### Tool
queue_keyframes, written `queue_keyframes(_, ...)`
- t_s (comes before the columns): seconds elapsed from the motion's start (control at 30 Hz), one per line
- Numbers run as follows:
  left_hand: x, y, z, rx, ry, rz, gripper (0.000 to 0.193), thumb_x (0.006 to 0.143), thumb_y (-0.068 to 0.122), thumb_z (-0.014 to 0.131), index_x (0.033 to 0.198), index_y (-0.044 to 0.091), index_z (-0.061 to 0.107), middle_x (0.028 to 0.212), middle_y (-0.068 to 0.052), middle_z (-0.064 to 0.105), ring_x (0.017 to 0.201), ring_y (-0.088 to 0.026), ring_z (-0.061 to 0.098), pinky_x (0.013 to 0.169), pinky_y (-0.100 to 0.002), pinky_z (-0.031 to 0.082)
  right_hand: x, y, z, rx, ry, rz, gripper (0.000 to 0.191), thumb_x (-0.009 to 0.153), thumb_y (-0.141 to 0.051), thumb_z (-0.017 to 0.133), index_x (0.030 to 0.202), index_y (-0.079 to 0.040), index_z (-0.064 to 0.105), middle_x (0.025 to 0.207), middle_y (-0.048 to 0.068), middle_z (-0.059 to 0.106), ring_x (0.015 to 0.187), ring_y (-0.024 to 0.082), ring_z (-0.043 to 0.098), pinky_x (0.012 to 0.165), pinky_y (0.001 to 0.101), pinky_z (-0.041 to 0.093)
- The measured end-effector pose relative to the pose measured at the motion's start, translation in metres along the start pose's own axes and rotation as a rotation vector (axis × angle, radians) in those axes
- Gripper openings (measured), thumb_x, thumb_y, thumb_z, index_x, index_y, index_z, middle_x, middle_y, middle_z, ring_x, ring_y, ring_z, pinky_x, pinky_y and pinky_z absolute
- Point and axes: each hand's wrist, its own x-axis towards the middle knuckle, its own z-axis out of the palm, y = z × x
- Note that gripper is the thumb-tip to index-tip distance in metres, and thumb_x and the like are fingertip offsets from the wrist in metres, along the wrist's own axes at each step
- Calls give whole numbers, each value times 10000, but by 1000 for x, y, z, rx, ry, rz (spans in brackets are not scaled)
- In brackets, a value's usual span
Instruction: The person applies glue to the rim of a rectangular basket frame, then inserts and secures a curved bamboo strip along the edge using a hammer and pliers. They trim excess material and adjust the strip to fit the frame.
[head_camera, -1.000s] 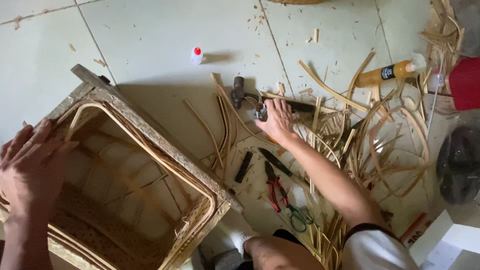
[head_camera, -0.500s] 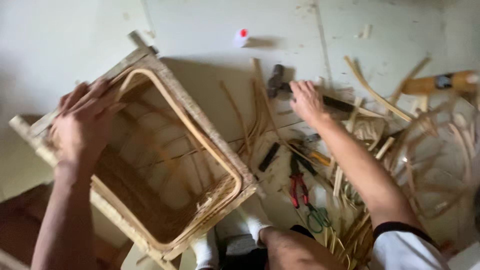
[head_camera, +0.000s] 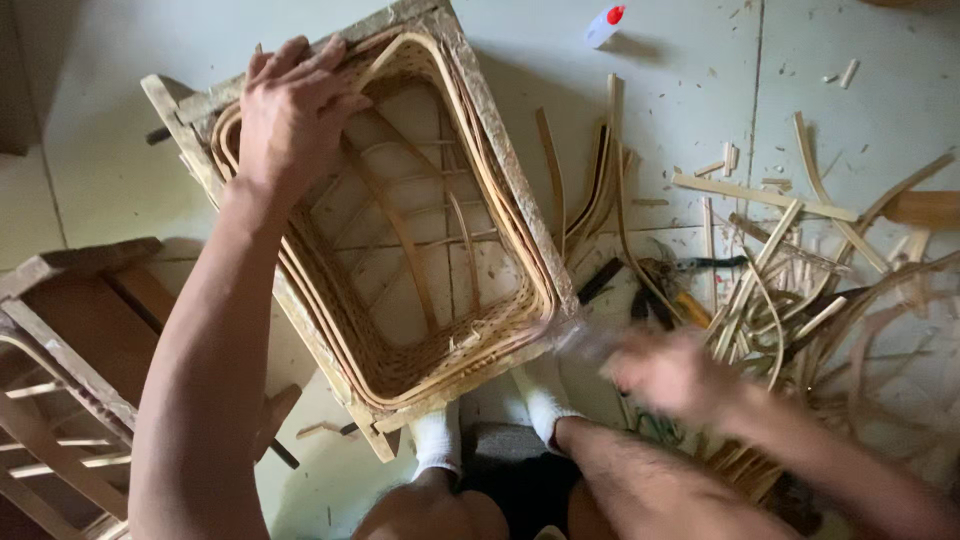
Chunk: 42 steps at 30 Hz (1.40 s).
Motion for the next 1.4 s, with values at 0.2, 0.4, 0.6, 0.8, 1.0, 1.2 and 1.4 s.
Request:
queue_keyframes(0.2,-4,-3,-1,-60,-10,-28,65,998,202,785,1013,141,800,1467,-41,672,1416,-353,556,1188,-525,380,8,-32,59,-44,-170,-344,403,974,-98,612,1341,60,663,1197,183,715,586,100,558,495,249,455)
queue_keyframes(0.4,3,1,-3,-70,21,-10,86,1008,232,796,1041,153,795,1430,-45,686,1346,-320,591,1133,-509,411,-1,-24,40,72,-279,-144,494,1009,-196,740,1368,119,612,1091,174,683,623,133,646,494,252,497)
queue_keyframes(0.6,-2,3,-8,4,19,13,93,1001,199,794,1044,118,783,1433,-56,696,1430,-320,579,1191,-531,384,-3,-41,15,-89,-231,-215,325,921,-55,746,1211,53,644,1414,293,650,575,106,646,385,220,455)
queue_keyframes(0.8,-1,4,-9,-6,34,53,58,1050,210,779,1048,153,787,1408,-57,690,1446,-314,582,1216,-505,394,-10,-37,13,40,-232,-88,553,925,-147,776,1389,99,602,916,91,668,493,111,523,405,254,440)
queue_keyframes(1.0,4,13,-16,-37,-26,-27,60,1076,204,761,1089,147,777,1391,-36,707,1289,-233,634,1149,-463,446,21,-56,-50,129,-156,214,344,944,-165,730,1255,-44,651,791,48,662,455,79,488,305,209,400)
queue_keyframes(1.2,5,10,-17,60,44,41,110,1027,237,790,982,139,766,1407,-20,699,1420,-253,597,1133,-421,448,122,-49,-124,272,-659,900,334,979,-319,538,1273,-161,557,610,34,581,427,124,528,391,292,437)
queue_keyframes(1.4,2,-2,-12,32,60,65,88,1033,136,754,946,128,765,1400,-11,701,1386,-246,603,1143,-396,446,199,-50,-101,-34,-926,419,321,1062,-357,476,989,-63,580,574,34,500,418,194,449,405,390,405)
